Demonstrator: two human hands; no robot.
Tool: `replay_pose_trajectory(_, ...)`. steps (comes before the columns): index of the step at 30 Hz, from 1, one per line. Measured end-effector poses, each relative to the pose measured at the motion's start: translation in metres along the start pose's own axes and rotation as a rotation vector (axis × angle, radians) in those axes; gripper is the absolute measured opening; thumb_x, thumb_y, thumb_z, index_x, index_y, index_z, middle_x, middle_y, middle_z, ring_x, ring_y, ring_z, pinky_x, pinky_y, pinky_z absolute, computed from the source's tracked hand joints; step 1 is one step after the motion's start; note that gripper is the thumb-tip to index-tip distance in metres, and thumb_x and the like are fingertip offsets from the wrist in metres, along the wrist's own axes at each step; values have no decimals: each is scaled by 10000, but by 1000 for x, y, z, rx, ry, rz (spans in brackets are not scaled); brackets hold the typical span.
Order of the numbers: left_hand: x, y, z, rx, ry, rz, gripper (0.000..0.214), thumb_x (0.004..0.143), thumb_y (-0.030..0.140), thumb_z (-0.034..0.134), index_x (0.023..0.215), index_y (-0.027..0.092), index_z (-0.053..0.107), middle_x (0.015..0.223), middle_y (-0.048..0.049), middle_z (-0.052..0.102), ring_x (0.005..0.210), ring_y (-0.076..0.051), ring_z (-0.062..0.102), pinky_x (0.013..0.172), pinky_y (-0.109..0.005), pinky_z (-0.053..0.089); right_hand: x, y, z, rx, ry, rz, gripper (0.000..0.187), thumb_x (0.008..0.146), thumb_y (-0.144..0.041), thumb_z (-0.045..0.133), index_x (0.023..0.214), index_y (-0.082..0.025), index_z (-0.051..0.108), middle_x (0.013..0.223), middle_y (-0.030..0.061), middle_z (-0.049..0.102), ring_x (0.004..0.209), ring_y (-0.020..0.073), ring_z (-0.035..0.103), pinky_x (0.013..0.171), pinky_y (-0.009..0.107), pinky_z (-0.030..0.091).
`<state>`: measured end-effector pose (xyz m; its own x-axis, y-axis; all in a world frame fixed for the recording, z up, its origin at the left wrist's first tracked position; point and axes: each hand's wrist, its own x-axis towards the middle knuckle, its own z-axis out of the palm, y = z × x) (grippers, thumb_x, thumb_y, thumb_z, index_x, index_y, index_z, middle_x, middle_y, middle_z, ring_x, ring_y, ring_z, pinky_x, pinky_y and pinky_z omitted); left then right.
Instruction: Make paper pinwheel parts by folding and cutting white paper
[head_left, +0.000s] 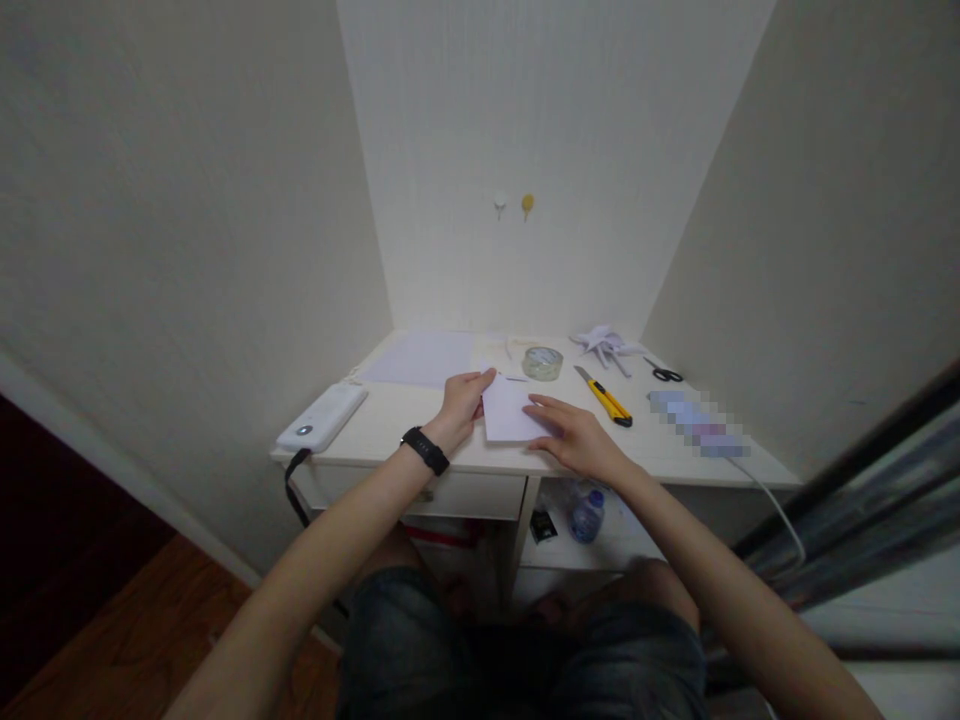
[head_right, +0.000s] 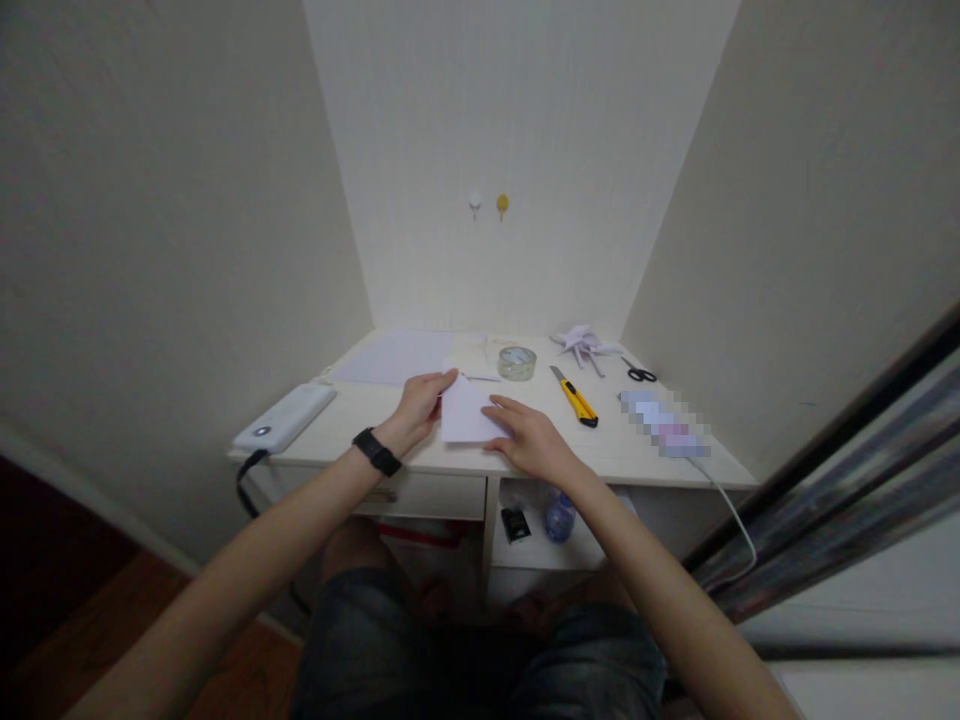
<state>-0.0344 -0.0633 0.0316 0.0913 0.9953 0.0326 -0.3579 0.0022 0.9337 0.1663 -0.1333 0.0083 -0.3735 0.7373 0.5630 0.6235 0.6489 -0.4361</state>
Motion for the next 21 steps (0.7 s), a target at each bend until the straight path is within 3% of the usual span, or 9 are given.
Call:
replay_pose_trajectory(4,-4,-1,-3,-52,-99,-35,368,743,469,792,814,130,665,758,-61,705,640,-146,630,619,-272,506,0,8,4,84,59,85,513,689,-303,839,1185,-225,731,1351,133,639,1261,332,595,1113,507,422)
replay_pose_trajectory(7,-12,-4,-6,-151,-276,-74,472,755,569,754,905,130,675,882,-112,729,820,-208,677,741,-315,541,-2,11,7,227,113,238,521,667,-315,840,1167,-214,734,1279,121,689,1171,307,648,1057,477,471)
replay_pose_trajectory(11,-30,-11,-9,-197,-468,-123,496,737,519,797,1048,157,662,1065,-124,708,1001,-251,664,900,-408,534,-5,13,16,495,133,444,585,627,-365,847,1174,-198,719,1148,111,748,1003,280,706,950,453,532)
replay_pose_trajectory(15,-42,-16,-6,-99,-481,-74,512,744,375,832,1170,183,621,1219,-141,652,1106,-257,641,991,-457,494,-6,13,21,753,184,518,619,582,-382,868,1151,-192,716,1166,122,740,1041,291,705,962,448,534)
replay_pose_trajectory(21,-42,-18,-2,-94,-510,-48,579,751,404,824,1234,182,595,1330,-202,591,1214,-334,591,1001,-538,488,-6,10,23,828,225,560,610,558,-390,889,1111,-196,721,1124,119,755,1053,298,705,995,467,518)
